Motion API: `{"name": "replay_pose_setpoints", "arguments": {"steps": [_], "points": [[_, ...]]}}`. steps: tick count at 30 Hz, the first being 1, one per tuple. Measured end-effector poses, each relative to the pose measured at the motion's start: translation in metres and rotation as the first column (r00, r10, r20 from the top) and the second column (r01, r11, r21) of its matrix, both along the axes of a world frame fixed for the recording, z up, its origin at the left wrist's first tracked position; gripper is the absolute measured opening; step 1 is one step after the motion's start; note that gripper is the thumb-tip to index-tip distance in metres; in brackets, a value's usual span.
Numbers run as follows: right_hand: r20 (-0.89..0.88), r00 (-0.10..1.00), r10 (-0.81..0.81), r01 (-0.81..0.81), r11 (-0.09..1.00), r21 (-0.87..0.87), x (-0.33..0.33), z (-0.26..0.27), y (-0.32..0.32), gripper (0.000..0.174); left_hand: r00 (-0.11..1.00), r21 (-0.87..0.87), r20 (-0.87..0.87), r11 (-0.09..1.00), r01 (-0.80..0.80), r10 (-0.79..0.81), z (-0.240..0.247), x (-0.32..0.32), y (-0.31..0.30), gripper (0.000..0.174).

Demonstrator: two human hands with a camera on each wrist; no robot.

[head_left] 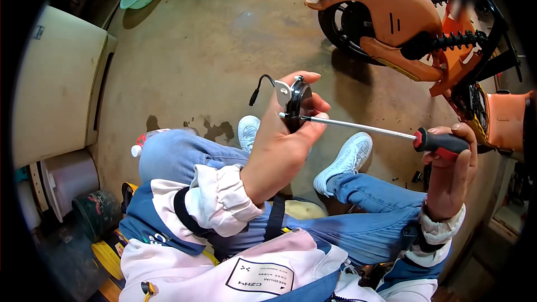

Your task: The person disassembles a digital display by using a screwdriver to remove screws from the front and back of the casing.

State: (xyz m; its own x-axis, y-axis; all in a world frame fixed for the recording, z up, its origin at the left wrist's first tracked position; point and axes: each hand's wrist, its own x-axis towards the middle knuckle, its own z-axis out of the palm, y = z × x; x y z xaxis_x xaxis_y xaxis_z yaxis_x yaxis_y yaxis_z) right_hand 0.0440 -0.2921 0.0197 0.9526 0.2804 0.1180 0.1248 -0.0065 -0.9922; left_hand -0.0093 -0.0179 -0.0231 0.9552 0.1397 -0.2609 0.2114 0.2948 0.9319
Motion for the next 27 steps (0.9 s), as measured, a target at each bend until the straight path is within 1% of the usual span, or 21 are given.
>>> {"name": "replay_pose_setpoints", "arguments": {"steps": [2, 6, 8, 15, 20, 24, 27], "points": [[-0.003, 1.000, -0.005, 0.005, 1.000, -0.008, -0.0003, -0.0001, 0.0002, 0.053, 0.999, -0.014, 0.038, 1.000, 0.017, -0.017, -0.0019, 0.0004, 0.0000, 0.051], [0.000, 1.000, -0.016, 0.016, 1.000, -0.019, -0.0003, -0.0010, 0.0008, 0.053, 1.000, -0.047, 0.015, 0.999, -0.004, 0.005, -0.0016, -0.0016, 0.0003, 0.051], [-0.001, 1.000, 0.007, -0.007, 0.999, -0.032, 0.0010, -0.0002, -0.0003, 0.052, 1.000, -0.080, 0.017, 0.997, 0.009, -0.008, -0.0013, -0.0021, 0.0008, 0.053], [-0.004, 1.000, -0.007, 0.007, 1.000, -0.027, 0.0002, 0.0005, 0.0030, 0.052, 1.000, -0.099, 0.023, 0.995, 0.024, -0.022, -0.0030, -0.0027, 0.0004, 0.054], [-0.014, 1.000, -0.004, 0.003, 1.000, -0.022, 0.0003, 0.0006, 0.0029, 0.052, 0.998, -0.049, 0.053, 0.998, 0.032, -0.030, -0.0053, -0.0024, -0.0004, 0.055], [-0.015, 1.000, 0.000, 0.000, 1.000, -0.025, -0.0002, -0.0001, 0.0024, 0.052, 0.999, -0.021, 0.041, 0.999, 0.031, -0.030, -0.0039, -0.0017, -0.0005, 0.055], [-0.002, 1.000, -0.022, 0.022, 0.999, -0.035, -0.0007, 0.0003, 0.0009, 0.053, 0.997, 0.031, 0.070, 0.999, 0.039, -0.041, -0.0039, -0.0014, -0.0011, 0.055]]}}
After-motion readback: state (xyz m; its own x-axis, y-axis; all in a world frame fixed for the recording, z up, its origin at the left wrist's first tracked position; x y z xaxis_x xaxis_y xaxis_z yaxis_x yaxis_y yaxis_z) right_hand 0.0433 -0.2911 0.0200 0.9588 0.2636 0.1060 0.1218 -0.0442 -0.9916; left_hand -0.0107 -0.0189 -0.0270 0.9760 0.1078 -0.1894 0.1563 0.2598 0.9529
